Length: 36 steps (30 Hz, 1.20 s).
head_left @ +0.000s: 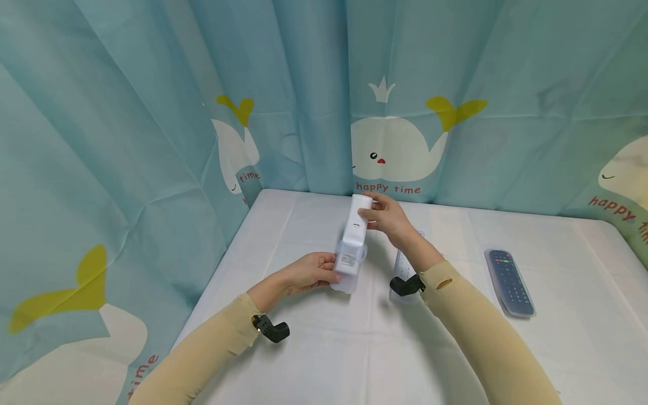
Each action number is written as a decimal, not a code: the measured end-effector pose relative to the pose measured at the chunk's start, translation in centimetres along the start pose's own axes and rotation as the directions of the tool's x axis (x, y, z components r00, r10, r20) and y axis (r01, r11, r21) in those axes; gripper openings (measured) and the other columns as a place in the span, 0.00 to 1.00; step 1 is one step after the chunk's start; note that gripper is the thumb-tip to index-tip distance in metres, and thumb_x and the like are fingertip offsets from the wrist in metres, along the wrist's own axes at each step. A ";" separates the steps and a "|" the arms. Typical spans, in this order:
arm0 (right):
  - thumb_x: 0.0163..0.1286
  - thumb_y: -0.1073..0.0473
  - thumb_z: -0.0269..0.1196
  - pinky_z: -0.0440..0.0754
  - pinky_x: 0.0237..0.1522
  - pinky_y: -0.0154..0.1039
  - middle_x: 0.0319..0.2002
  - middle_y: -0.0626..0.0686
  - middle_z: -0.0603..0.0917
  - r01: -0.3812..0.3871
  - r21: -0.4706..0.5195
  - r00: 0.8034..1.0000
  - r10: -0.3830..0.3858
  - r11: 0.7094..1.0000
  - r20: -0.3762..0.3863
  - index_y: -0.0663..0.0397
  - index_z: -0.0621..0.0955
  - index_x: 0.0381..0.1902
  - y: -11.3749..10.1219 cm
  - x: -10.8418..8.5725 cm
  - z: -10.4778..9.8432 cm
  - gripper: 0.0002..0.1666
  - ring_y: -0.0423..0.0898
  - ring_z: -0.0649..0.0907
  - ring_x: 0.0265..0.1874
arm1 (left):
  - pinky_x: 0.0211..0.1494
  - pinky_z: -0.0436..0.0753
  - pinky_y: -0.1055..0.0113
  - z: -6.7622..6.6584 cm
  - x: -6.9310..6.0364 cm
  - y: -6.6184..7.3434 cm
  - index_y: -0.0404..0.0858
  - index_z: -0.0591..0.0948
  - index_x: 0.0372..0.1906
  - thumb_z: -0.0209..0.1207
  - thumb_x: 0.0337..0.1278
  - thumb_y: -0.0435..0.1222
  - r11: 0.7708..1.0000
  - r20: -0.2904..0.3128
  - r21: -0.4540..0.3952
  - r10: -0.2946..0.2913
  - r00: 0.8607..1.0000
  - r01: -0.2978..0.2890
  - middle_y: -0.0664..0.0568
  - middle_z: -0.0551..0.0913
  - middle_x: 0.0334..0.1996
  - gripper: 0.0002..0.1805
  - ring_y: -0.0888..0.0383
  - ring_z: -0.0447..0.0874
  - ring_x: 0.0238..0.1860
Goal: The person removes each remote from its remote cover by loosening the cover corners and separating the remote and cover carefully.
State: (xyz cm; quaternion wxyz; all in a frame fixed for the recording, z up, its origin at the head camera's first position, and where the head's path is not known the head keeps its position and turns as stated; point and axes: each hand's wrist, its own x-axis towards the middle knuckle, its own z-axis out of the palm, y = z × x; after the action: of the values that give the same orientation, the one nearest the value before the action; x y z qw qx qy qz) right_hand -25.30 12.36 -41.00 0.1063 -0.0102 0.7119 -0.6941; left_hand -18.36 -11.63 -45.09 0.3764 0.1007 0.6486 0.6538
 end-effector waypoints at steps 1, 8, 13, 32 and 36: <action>0.74 0.64 0.64 0.85 0.48 0.41 0.58 0.62 0.76 0.001 -0.004 1.000 -0.001 1.000 -0.003 0.57 0.69 0.74 0.0 0.0 0.0 0.33 0.52 0.80 0.50 | 0.64 0.78 0.55 0.0 0.0 -0.1 0.24 0.64 0.73 0.59 0.64 0.21 1.000 0.004 0.000 0.004 1.000 -0.004 0.36 0.75 0.67 0.33 0.46 0.77 0.64; 0.74 0.64 0.64 0.85 0.45 0.40 0.58 0.63 0.77 0.026 -0.025 0.999 -0.027 0.999 -0.027 0.58 0.70 0.73 -0.2 0.1 0.0 0.32 0.52 0.80 0.50 | 0.68 0.75 0.54 0.0 -0.1 -0.2 0.28 0.57 0.78 0.56 0.65 0.20 0.999 0.021 -0.017 0.041 0.999 -0.041 0.37 0.69 0.72 0.38 0.44 0.71 0.69; 0.73 0.65 0.64 0.86 0.44 0.39 0.59 0.63 0.76 0.020 -0.016 0.999 -0.020 1.000 -0.031 0.58 0.70 0.73 -0.2 0.3 -0.2 0.33 0.52 0.79 0.51 | 0.68 0.74 0.54 0.0 -0.1 -0.2 0.31 0.55 0.79 0.56 0.65 0.20 0.999 0.030 -0.023 0.046 0.998 -0.046 0.38 0.69 0.72 0.40 0.45 0.71 0.70; 0.72 0.66 0.65 0.86 0.41 0.37 0.53 0.60 0.76 0.031 0.003 0.999 -0.031 1.000 -0.022 0.60 0.71 0.72 -0.4 0.1 -0.4 0.32 0.49 0.80 0.46 | 0.58 0.80 0.59 -0.1 -0.2 -0.6 0.42 0.51 0.82 0.56 0.62 0.19 0.996 0.110 -0.006 0.088 0.990 -0.087 0.39 0.67 0.72 0.47 0.49 0.77 0.60; 0.73 0.66 0.65 0.86 0.41 0.38 0.54 0.60 0.76 0.028 0.003 0.999 -0.028 1.000 -0.022 0.60 0.72 0.72 -0.3 0.1 -0.4 0.32 0.50 0.80 0.47 | 0.59 0.79 0.58 -0.1 -0.2 -0.6 0.45 0.50 0.82 0.56 0.62 0.20 0.996 0.130 0.019 0.078 0.988 -0.082 0.41 0.66 0.73 0.48 0.48 0.75 0.63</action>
State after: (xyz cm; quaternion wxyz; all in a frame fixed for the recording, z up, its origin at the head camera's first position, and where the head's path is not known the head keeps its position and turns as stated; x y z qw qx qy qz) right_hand -25.52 12.69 -40.75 0.0887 -0.0125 0.7118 -0.6967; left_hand -18.09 -11.91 -45.64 0.3897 0.1733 0.6264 0.6525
